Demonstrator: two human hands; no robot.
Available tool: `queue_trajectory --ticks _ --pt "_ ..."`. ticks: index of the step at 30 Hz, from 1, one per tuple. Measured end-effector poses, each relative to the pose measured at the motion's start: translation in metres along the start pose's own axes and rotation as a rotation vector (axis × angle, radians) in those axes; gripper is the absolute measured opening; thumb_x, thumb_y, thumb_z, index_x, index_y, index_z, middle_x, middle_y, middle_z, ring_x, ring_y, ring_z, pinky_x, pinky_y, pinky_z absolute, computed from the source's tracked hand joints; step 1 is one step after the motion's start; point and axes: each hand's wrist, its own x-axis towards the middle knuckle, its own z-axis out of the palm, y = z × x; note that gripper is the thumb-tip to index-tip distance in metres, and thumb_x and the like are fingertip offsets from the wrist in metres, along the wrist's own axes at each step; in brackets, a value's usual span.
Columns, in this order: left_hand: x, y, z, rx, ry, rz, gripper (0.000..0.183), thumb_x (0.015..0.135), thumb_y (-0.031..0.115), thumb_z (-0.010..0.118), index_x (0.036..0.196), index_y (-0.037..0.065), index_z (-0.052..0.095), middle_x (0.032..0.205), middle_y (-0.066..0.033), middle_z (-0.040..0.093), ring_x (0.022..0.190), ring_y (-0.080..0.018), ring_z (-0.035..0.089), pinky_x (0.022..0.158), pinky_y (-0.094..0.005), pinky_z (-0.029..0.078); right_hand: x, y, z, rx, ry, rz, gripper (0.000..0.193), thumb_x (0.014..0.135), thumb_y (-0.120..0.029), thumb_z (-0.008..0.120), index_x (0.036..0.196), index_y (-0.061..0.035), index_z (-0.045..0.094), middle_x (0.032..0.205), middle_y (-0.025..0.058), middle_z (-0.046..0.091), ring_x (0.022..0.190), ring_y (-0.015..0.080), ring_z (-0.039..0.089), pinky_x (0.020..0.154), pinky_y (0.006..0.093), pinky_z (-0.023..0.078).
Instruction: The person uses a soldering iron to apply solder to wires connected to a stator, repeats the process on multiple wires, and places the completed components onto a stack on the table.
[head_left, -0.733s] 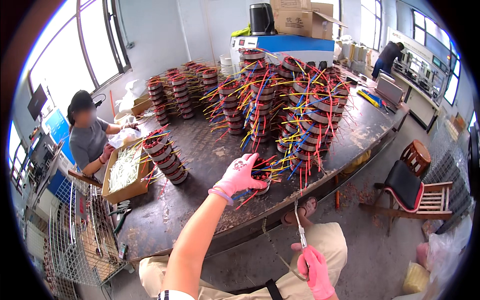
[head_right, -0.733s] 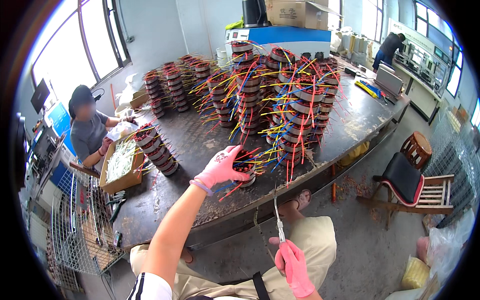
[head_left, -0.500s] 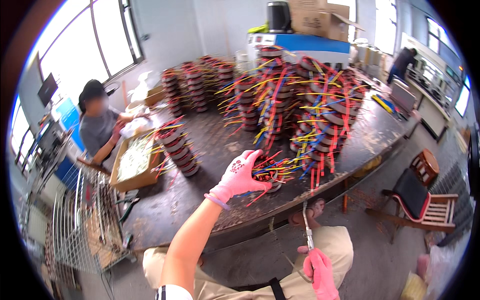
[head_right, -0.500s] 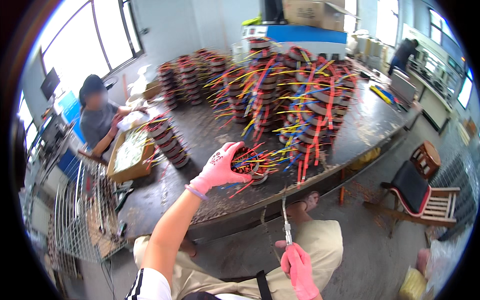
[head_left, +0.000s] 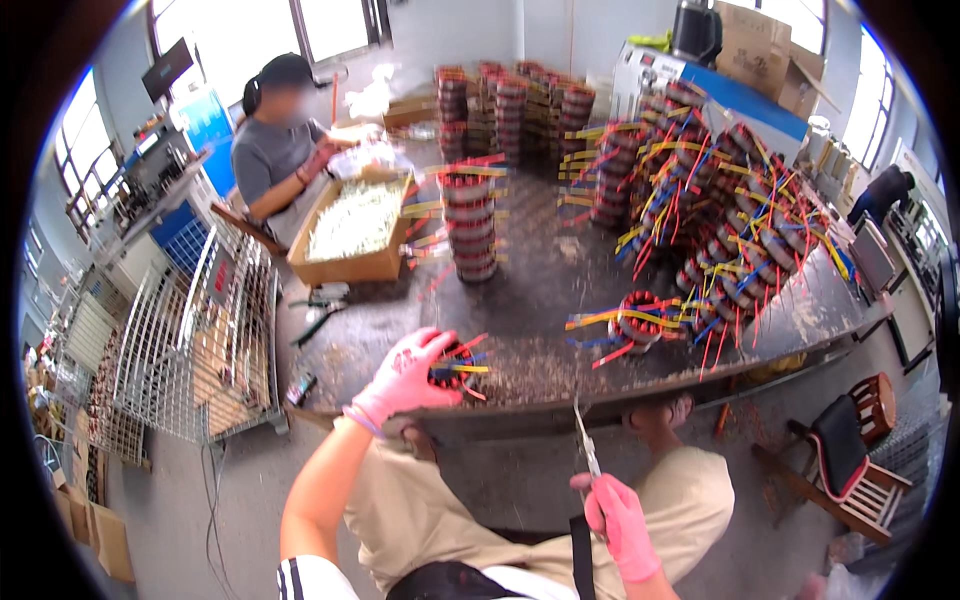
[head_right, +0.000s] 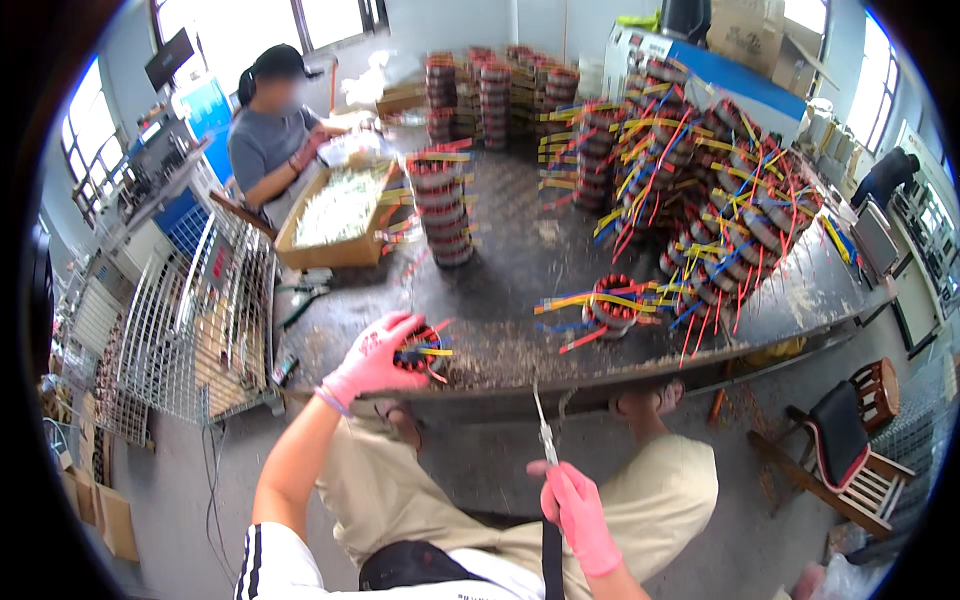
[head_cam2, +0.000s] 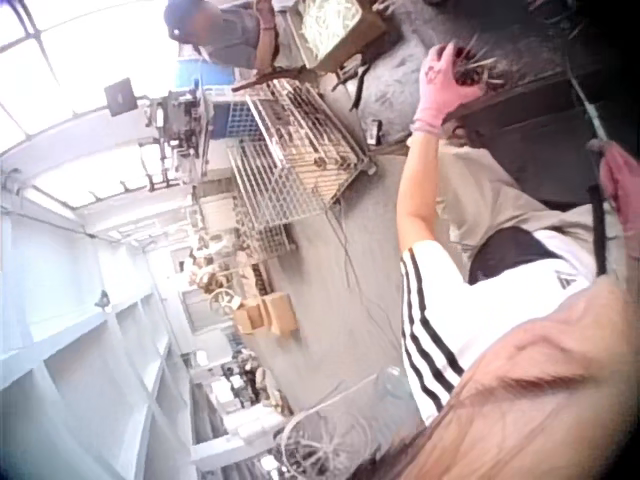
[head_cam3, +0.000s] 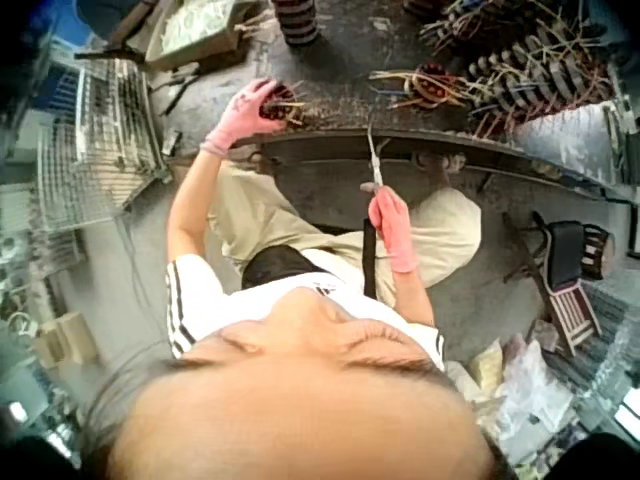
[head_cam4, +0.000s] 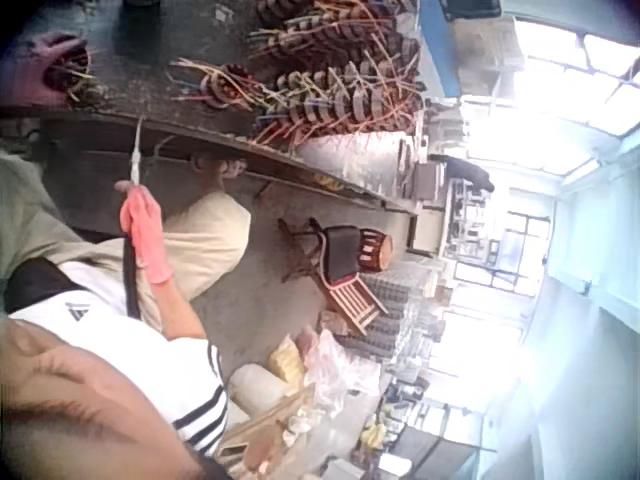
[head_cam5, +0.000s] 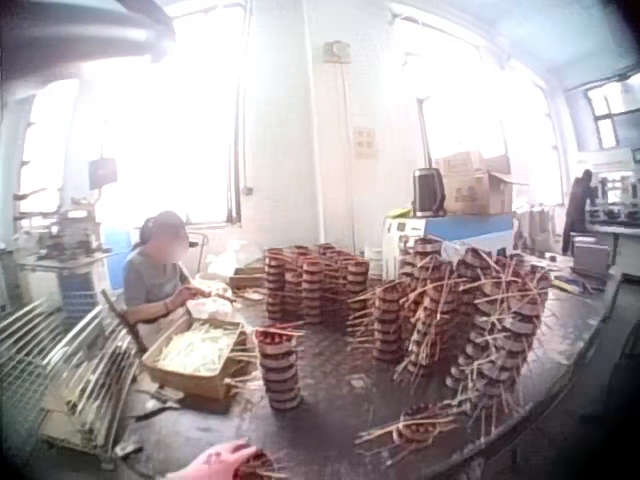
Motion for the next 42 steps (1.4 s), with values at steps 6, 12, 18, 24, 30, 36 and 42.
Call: queue_trajectory --ticks 6,12,18,24,30,36,42 --pt "-0.012 -0.026 -0.019 0.081 -0.144 0.179 0.083 0.07 0.026 0.08 0.142 0.005 0.045 0.146 -0.0179 0.046 0.137 -0.0351 0.041 0.114 -0.0436 0.033 0.0 0.006 0.009 -0.038 0.048 0.044 0.039 0.104 -0.031 0.044 0.114 0.003 0.062 0.055 -0.0049 0.046 0.046 0.0024 0.032 0.042 0.0211 0.023" --pt "-0.072 0.002 -0.013 -0.2 0.28 -0.254 0.033 0.091 0.011 0.062 0.122 0.003 0.061 0.117 -0.0116 0.06 0.1 -0.0239 0.062 0.086 -0.0341 0.051 0.002 0.014 0.007 -0.05 0.043 0.05 0.04 0.104 -0.032 0.044 0.113 0.004 0.061 0.055 -0.0044 0.045 0.046 0.0027 0.032 0.043 0.0215 0.023" --pt "-0.079 0.036 0.017 -0.705 0.133 -0.824 0.035 0.097 0.038 0.061 0.091 0.003 0.065 0.072 0.0039 0.059 0.056 -0.0031 0.053 0.047 -0.0193 0.039 0.004 0.009 0.011 -0.079 0.011 0.058 0.042 0.104 -0.034 0.045 0.113 0.0042 0.06 0.055 -0.0046 0.045 0.047 0.003 0.032 0.044 0.0213 0.023" --pt "-0.09 0.027 0.057 -0.912 0.293 -0.846 0.028 0.097 0.03 0.063 0.09 0.004 0.065 0.068 0.0019 0.058 0.051 -0.0021 0.049 0.044 -0.0187 0.035 -0.001 0.009 0.01 -0.084 0.012 -0.004 0.046 0.104 -0.038 0.043 0.11 0.0034 0.061 0.051 -0.0036 0.042 0.041 0.004 0.029 0.04 0.0218 0.022" --pt "-0.094 0.018 0.061 -1.359 0.188 -1.069 0.029 0.097 0.039 0.063 0.091 0.011 0.06 0.069 0.0045 0.051 0.05 -0.0038 0.043 0.042 -0.0186 0.031 -0.004 0.014 0.003 0.035 -0.02 0.068 0.038 0.105 -0.03 0.045 0.117 0.0026 0.06 0.058 -0.005 0.045 0.05 0.0026 0.033 0.046 0.0213 0.024" --pt "-0.107 0.0 0.07 -1.319 0.169 -1.044 0.036 0.091 0.047 0.068 0.086 0.012 0.06 0.065 0.0024 0.052 0.052 -0.0079 0.048 0.045 -0.0238 0.038 -0.005 0.012 0.01 0.026 -0.029 0.08 0.037 0.105 -0.029 0.045 0.118 0.0022 0.06 0.058 -0.0051 0.045 0.05 0.0025 0.033 0.046 0.0212 0.024" --pt "-0.092 0.049 0.034 0.203 0.39 -0.403 0.031 0.08 0.04 0.076 0.077 0.012 0.063 0.074 -0.0072 0.059 0.066 -0.0289 0.061 0.059 -0.0392 0.049 -0.007 0.017 -0.004 0.042 0.025 0.057 0.035 0.105 -0.028 0.047 0.119 0.0014 0.06 0.059 -0.0052 0.046 0.052 0.0032 0.036 0.048 0.0208 0.026"
